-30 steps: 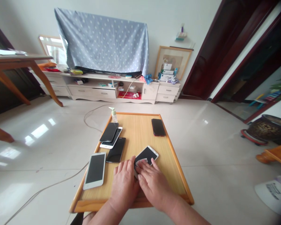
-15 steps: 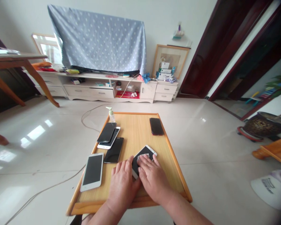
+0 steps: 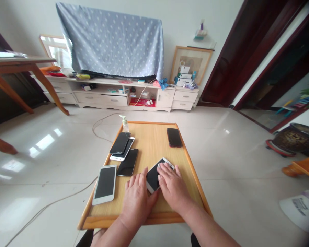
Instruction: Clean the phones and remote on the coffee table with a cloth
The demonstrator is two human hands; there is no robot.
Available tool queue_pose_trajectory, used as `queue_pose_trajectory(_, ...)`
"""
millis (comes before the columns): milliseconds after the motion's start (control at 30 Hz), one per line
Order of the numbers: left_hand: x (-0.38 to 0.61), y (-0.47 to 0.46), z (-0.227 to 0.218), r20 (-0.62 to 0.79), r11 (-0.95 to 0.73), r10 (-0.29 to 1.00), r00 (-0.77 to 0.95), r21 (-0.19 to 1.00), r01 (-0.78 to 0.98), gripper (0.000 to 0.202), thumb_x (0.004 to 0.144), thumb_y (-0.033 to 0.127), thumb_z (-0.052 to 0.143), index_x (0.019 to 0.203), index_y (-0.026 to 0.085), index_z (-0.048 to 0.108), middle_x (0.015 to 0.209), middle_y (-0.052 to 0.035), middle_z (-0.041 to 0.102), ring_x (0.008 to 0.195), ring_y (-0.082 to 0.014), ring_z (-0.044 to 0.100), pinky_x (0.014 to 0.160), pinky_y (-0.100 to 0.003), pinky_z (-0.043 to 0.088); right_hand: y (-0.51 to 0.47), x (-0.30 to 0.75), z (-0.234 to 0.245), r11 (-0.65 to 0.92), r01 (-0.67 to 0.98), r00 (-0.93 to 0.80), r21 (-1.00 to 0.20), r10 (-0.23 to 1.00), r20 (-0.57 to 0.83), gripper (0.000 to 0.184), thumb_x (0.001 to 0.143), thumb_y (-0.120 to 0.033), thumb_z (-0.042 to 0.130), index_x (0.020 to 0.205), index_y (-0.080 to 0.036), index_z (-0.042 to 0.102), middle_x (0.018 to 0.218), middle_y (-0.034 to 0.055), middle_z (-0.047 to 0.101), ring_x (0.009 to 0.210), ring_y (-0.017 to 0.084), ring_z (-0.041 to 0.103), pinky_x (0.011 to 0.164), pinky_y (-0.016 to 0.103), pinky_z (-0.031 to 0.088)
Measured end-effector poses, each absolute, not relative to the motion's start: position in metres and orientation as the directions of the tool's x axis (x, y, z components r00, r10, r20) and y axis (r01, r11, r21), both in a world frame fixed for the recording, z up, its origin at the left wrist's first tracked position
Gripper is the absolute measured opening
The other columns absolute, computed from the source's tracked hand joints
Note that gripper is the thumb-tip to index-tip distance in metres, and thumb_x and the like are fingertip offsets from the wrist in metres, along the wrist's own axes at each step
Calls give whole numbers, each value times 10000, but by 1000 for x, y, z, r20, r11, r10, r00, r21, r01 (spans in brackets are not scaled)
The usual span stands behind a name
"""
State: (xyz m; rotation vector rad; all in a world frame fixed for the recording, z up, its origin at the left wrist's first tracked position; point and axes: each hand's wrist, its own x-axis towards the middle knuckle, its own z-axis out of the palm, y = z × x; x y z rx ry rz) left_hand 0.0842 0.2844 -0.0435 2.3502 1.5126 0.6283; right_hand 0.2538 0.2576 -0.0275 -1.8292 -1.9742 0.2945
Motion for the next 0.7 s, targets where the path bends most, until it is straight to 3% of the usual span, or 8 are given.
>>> queue_pose_trajectory(100,82,285,-47,237,-430,903,359,478,766,753,895,335,594,1549,194,250,1319,-137,608,1214,-310,559,1004,-479,441,255,247,-24,172,873,-117,-456,982,148,438,1080,-309,343,1462,-224,540,1543,84,483,1487,279,357,1241,609,166)
queue_pose_trajectory(233,80,286,-51,287,-458,888,359,496,738,732,930,203,471,1590,195,156,1315,-156,599,1212,-293,570,988,-481,463,244,236,-14,319,800,-305,-508,946,112,443,1090,-298,323,1510,-320,462,1508,25,535,1463,222,404,1252,590,133)
queue_pose_trajectory(400,82,287,-53,310,-451,890,334,504,736,906,851,322,630,1604,200,141,1362,-160,572,1242,-325,555,1008,-507,475,254,242,-19,207,869,-171,-449,978,119,424,1093,-299,313,1433,-261,563,1527,50,508,1477,257,377,1238,636,73)
queue_pose_trajectory(467,82,287,-53,318,-449,891,323,512,732,904,862,309,618,1609,214,119,1396,-159,549,1270,-324,537,1024,-508,469,259,240,-21,185,882,-147,-432,982,120,431,1094,-322,313,1453,-252,542,1543,68,485,1491,282,348,1224,662,77)
queue_pose_trajectory(600,80,286,-54,325,-478,877,354,522,706,844,904,175,509,1616,226,57,1349,-162,573,1227,-292,563,991,-481,482,257,227,-12,265,844,-257,-466,963,82,459,1099,-343,294,1545,-319,402,1549,54,484,1487,274,356,1220,668,71)
queue_pose_trajectory(700,78,286,-52,319,-495,868,381,499,711,875,893,179,529,1616,208,39,1322,-170,586,1209,-302,571,976,-478,482,251,228,1,307,805,-338,-507,940,32,448,1098,-312,286,1515,-344,447,1506,29,540,1467,243,394,1231,639,87)
